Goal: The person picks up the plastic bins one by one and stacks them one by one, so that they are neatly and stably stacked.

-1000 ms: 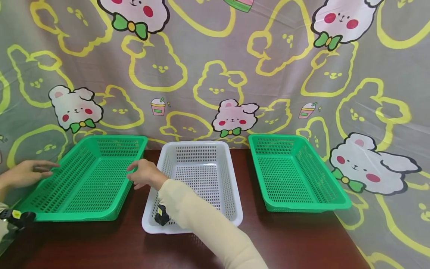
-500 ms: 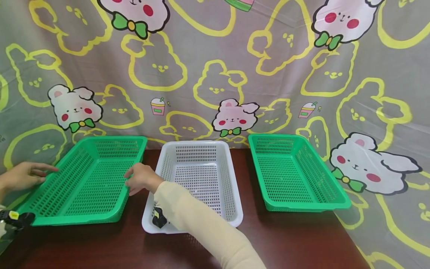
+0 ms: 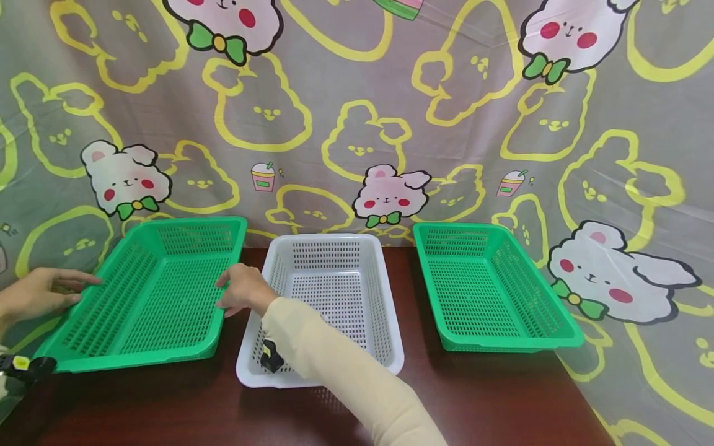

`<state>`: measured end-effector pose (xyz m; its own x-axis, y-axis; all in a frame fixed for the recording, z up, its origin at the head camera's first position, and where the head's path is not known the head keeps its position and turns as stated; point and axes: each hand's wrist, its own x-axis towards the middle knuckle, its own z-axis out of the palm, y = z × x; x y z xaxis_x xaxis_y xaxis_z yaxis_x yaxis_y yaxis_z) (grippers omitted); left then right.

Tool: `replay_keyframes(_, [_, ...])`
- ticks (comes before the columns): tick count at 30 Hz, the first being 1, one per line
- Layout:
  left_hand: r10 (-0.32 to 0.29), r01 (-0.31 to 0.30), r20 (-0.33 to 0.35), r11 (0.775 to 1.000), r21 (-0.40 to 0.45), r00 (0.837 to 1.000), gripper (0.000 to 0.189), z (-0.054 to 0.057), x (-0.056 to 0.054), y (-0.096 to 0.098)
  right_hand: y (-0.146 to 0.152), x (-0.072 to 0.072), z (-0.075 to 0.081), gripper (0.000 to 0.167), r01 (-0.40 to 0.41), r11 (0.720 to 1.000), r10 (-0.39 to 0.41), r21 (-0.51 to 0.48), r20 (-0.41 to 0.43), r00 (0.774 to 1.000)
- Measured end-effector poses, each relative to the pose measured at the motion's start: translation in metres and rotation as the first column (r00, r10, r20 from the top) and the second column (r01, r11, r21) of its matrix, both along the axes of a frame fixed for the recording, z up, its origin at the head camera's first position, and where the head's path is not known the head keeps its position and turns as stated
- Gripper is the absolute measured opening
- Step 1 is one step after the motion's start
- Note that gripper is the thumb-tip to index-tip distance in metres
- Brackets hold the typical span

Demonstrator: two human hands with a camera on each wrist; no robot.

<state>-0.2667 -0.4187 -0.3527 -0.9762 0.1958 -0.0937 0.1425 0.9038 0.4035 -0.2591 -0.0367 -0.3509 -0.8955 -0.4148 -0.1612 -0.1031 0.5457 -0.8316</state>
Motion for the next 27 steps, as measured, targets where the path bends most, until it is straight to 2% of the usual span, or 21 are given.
replay_keyframes(5, [0.014, -0.013, -0.037, 1.0, 0.017, 0.999, 0.04, 0.002, 0.002, 0.004, 0.006, -0.003, 0.003, 0.043, 0.013, 1.0, -0.012, 0.006, -0.024, 1.0])
replay_keyframes(12, [0.052, -0.051, -0.035, 0.998, 0.044, 0.998, 0.044, 0.007, 0.006, 0.011, 0.013, -0.007, 0.009, 0.044, 0.004, 1.0, -0.004, 0.001, -0.068, 0.998])
replay_keyframes(20, [0.035, -0.031, -0.069, 0.998, 0.061, 0.997, 0.046, 0.009, 0.011, 0.011, 0.022, -0.011, 0.016, 0.045, -0.03, 1.0, 0.031, 0.01, -0.104, 0.994])
replay_keyframes(27, [0.037, -0.031, -0.084, 0.997, 0.073, 0.996, 0.049, 0.016, 0.019, 0.02, 0.035, -0.016, 0.019, 0.043, -0.051, 0.999, 0.049, -0.009, -0.129, 0.99])
